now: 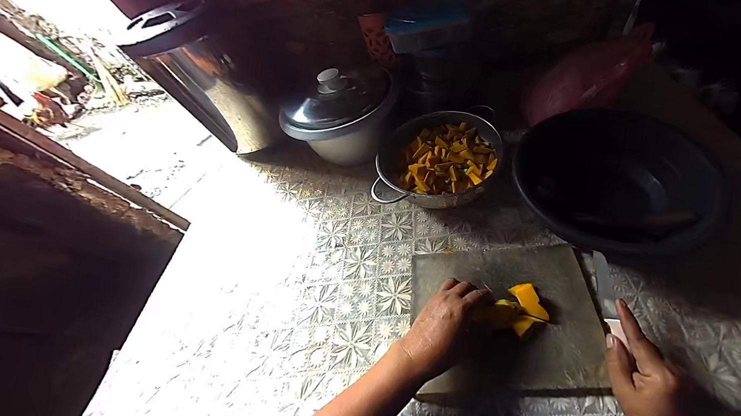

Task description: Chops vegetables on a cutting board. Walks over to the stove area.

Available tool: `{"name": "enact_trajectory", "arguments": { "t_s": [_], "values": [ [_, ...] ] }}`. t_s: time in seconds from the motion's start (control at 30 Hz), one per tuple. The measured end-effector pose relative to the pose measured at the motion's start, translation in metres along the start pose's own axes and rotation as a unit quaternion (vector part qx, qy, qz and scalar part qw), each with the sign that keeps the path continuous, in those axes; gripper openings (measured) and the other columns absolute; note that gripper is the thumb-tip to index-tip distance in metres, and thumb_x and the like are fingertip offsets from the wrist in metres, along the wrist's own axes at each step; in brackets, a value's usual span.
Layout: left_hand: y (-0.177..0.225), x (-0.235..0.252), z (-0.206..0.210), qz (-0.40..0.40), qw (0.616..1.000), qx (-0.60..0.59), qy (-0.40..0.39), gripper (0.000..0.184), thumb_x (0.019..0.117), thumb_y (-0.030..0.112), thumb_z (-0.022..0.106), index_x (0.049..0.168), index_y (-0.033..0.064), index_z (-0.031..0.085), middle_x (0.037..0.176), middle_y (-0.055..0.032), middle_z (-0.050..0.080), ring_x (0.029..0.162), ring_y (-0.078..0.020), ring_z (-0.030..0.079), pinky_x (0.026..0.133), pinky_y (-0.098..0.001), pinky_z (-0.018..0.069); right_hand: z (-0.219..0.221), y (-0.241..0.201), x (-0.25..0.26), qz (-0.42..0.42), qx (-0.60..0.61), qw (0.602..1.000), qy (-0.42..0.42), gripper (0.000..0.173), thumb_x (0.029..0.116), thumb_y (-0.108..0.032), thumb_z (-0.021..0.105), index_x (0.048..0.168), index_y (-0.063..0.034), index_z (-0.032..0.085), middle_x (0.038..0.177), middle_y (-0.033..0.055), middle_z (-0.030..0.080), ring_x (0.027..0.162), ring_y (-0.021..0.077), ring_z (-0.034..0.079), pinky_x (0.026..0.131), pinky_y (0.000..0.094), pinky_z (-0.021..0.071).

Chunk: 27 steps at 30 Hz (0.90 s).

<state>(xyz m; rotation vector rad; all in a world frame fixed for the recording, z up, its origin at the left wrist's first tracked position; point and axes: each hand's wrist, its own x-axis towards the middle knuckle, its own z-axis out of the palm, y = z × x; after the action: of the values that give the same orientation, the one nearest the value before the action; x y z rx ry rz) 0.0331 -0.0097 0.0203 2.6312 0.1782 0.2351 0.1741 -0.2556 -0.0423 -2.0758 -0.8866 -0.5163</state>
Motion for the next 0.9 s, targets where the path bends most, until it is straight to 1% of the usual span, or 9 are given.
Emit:
{"name": "enact_trajectory", "arguments": {
  "t_s": [0.13, 0.23, 0.3, 0.37, 0.43, 0.5, 0.53, 0.67, 0.9],
  "values": [
    [-0.004, -0.019, -0.003, -0.055, 0.996, -0.020, 0.062, 0.026, 0.0886, 0.017, 0.074, 0.109, 0.0012, 0.074, 0.100, -0.0157, 0.073, 0.097, -0.0303, 0.071, 0.090, -0.0440, 0.0572, -0.007, -0.007, -0.001, -0.017, -0.003, 1.000, 0.002, 0.045, 0.0985, -0.016, 0.049, 0.134, 0.0060, 0.065, 0.076, 0.0196, 0.073, 0.054, 0.0262, 0.064, 0.054, 0.0374, 0.0527],
    [-0.007, -0.036, -0.017, -0.149, 0.984, -0.096, 0.032, 0.028, 0.0948, 0.020, 0.068, 0.115, 0.0011, 0.073, 0.098, -0.0118, 0.073, 0.088, -0.0187, 0.071, 0.084, -0.0344, 0.0580, -0.014, -0.023, 0.001, -0.074, 0.000, 0.997, -0.005, 0.043, 0.0999, -0.018, 0.048, 0.130, 0.0052, 0.068, 0.071, 0.0165, 0.071, 0.053, 0.0244, 0.063, 0.052, 0.0347, 0.0514],
    [-0.011, -0.048, -0.024, -0.181, 0.975, -0.125, 0.007, 0.031, 0.0963, 0.022, 0.067, 0.120, 0.0023, 0.071, 0.093, -0.0071, 0.073, 0.080, -0.0121, 0.068, 0.078, -0.0290, 0.0566, -0.016, -0.038, 0.002, -0.108, 0.042, 0.992, -0.039, 0.043, 0.1020, -0.021, 0.048, 0.129, 0.0031, 0.070, 0.070, 0.0140, 0.071, 0.053, 0.0220, 0.062, 0.052, 0.0334, 0.0514],
    [-0.008, -0.059, -0.026, -0.200, 0.977, -0.074, 0.006, 0.034, 0.0963, 0.029, 0.069, 0.120, 0.0050, 0.073, 0.103, -0.0099, 0.072, 0.082, -0.0156, 0.069, 0.078, -0.0318, 0.0581, -0.013, -0.052, 0.000, -0.137, 0.080, 0.983, -0.090, 0.042, 0.1031, -0.024, 0.046, 0.129, -0.0016, 0.071, 0.072, 0.0108, 0.071, 0.054, 0.0203, 0.064, 0.052, 0.0339, 0.0528],
    [-0.006, -0.068, -0.023, -0.176, 0.983, -0.020, 0.054, 0.037, 0.0939, 0.033, 0.071, 0.118, 0.0056, 0.074, 0.112, -0.0154, 0.069, 0.086, -0.0218, 0.069, 0.079, -0.0362, 0.0585, -0.005, -0.065, -0.002, -0.168, 0.090, 0.972, -0.133, 0.042, 0.1018, -0.023, 0.046, 0.129, -0.0054, 0.072, 0.068, 0.0067, 0.068, 0.052, 0.0184, 0.061, 0.048, 0.0329, 0.0502],
    [-0.009, -0.075, -0.015, -0.146, 0.984, -0.003, 0.101, 0.040, 0.0887, 0.033, 0.076, 0.119, 0.0067, 0.074, 0.111, -0.0148, 0.071, 0.095, -0.0260, 0.069, 0.086, -0.0407, 0.0575, 0.002, -0.075, -0.005, -0.198, 0.073, 0.964, -0.164, 0.042, 0.0991, -0.020, 0.046, 0.128, -0.0060, 0.073, 0.063, 0.0045, 0.065, 0.048, 0.0178, 0.058, 0.045, 0.0326, 0.0478],
    [-0.010, -0.077, -0.011, -0.136, 0.984, -0.005, 0.116, 0.040, 0.0856, 0.030, 0.079, 0.118, 0.0066, 0.074, 0.108, -0.0135, 0.072, 0.096, -0.0269, 0.069, 0.087, -0.0417, 0.0573, 0.004, -0.079, -0.005, -0.212, 0.061, 0.960, -0.174, 0.042, 0.0985, -0.019, 0.046, 0.128, -0.0063, 0.073, 0.061, 0.0037, 0.063, 0.047, 0.0179, 0.057, 0.044, 0.0327, 0.0465],
    [-0.010, -0.084, -0.001, -0.105, 0.982, 0.000, 0.155, 0.031, 0.0813, 0.018, 0.079, 0.109, 0.0058, 0.074, 0.101, -0.0100, 0.074, 0.092, -0.0235, 0.070, 0.079, -0.0352, 0.0589, 0.008, -0.092, -0.002, -0.248, 0.020, 0.948, -0.199, 0.044, 0.0941, -0.016, 0.047, 0.128, -0.0087, 0.074, 0.056, 0.0018, 0.056, 0.044, 0.0181, 0.053, 0.041, 0.0324, 0.0421],
    [-0.019, -0.084, 0.012, -0.056, 0.976, 0.009, 0.210, 0.022, 0.0843, 0.018, 0.076, 0.103, 0.0068, 0.078, 0.100, -0.0099, 0.075, 0.092, -0.0218, 0.071, 0.081, -0.0320, 0.0590, 0.010, -0.104, 0.002, -0.264, -0.047, 0.932, -0.246, 0.050, 0.0861, -0.009, 0.052, 0.132, -0.0089, 0.072, 0.055, 0.0032, 0.054, 0.042, 0.0202, 0.053, 0.039, 0.0339, 0.0412]
  ]
}}
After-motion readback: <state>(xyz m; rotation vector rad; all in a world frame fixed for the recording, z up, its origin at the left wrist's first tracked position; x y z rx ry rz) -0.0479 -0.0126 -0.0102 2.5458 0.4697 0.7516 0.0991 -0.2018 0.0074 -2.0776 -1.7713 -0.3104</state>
